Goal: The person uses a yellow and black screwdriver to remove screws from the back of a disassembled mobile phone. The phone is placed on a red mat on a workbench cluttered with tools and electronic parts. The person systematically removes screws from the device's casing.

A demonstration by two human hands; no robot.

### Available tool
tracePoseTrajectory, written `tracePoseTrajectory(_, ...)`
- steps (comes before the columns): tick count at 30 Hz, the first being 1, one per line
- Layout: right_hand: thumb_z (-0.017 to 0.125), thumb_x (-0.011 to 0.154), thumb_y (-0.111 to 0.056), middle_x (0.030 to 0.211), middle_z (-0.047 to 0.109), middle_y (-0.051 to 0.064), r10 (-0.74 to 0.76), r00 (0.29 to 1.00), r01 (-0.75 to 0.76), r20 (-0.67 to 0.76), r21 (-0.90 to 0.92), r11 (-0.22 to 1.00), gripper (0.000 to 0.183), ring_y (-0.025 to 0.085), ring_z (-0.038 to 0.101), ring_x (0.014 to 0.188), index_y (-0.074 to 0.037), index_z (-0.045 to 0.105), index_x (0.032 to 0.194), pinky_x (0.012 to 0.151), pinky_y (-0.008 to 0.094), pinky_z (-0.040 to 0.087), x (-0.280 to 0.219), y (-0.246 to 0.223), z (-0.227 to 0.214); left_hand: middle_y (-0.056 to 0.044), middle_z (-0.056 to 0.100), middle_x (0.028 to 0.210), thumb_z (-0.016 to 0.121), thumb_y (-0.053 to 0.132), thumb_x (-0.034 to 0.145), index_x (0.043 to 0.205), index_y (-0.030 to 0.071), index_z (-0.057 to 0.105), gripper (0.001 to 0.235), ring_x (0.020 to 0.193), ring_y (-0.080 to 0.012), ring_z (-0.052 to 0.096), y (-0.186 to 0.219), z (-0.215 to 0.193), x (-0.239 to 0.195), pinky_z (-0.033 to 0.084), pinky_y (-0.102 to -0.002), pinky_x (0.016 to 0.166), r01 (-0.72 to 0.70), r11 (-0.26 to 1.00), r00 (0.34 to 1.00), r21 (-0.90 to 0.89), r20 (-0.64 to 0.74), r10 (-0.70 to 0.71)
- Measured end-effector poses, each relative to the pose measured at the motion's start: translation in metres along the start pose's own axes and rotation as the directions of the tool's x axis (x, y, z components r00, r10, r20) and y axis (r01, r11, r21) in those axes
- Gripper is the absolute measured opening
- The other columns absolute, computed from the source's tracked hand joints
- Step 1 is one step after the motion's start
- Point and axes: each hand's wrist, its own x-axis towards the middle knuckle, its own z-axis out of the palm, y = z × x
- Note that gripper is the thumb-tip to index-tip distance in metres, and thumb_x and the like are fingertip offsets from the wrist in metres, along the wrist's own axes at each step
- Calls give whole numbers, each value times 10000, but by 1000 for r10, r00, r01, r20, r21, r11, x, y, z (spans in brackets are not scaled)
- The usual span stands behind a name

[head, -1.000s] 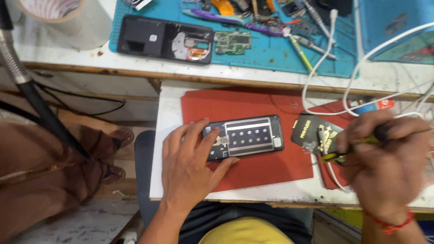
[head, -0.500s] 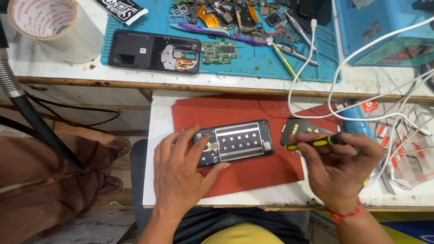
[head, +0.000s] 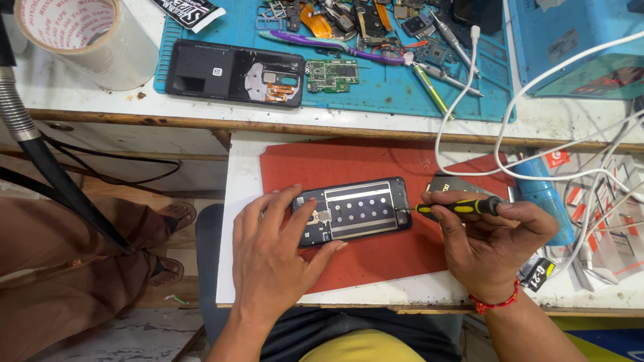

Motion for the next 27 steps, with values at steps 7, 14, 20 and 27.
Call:
tracePoseTrajectory(7, 618, 967, 143, 1151, 666, 257, -12, 1000, 12, 14, 11, 1000, 589, 292, 755, 974, -164, 190, 1231, 817, 325, 658, 2, 1, 1, -112, 596, 1321, 876, 456, 704, 1169, 61, 715, 631, 1230, -324, 502, -1, 2, -1, 387, -493, 1001, 0, 1000, 1000, -2, 3, 0)
tracePoseTrajectory(14, 640, 887, 139, 1063, 655, 266, -193, 958, 188, 212, 41, 981, 570, 334, 737, 1003, -139, 222, 1159, 888, 425, 641, 33, -18, -2, -105, 597, 1319, 879, 443, 693, 1169, 67, 717, 629, 1238, -321, 500, -1, 2, -1, 389, -489, 1008, 8, 1000, 1000, 2, 6, -8)
tracePoseTrajectory(20, 819, 870, -177, 789, 732, 80, 279, 876, -20, 394, -547, 837, 482, 239, 714, 691, -116, 507, 1232, 588, 353, 534, 73, -36, -13, -109, 596, 1336, 878, 428, 694, 1165, 57, 715, 621, 1231, -325, 507, 0, 0, -1, 394, -492, 1009, -4, 1000, 1000, 8, -6, 4)
tracePoseTrajectory(27, 795, 836, -222, 689, 698, 84, 289, 862, -16, 418, -546, 838, 179, 256, 694, 575, -87, 694, 898, 543, 372, 545, 77, -18, -8, -117, 600, 1330, 860, 463, 716, 1160, 56, 716, 619, 1226, -334, 509, -2, 0, 0, 399, -498, 1002, -5, 1000, 1000, -17, -21, 4)
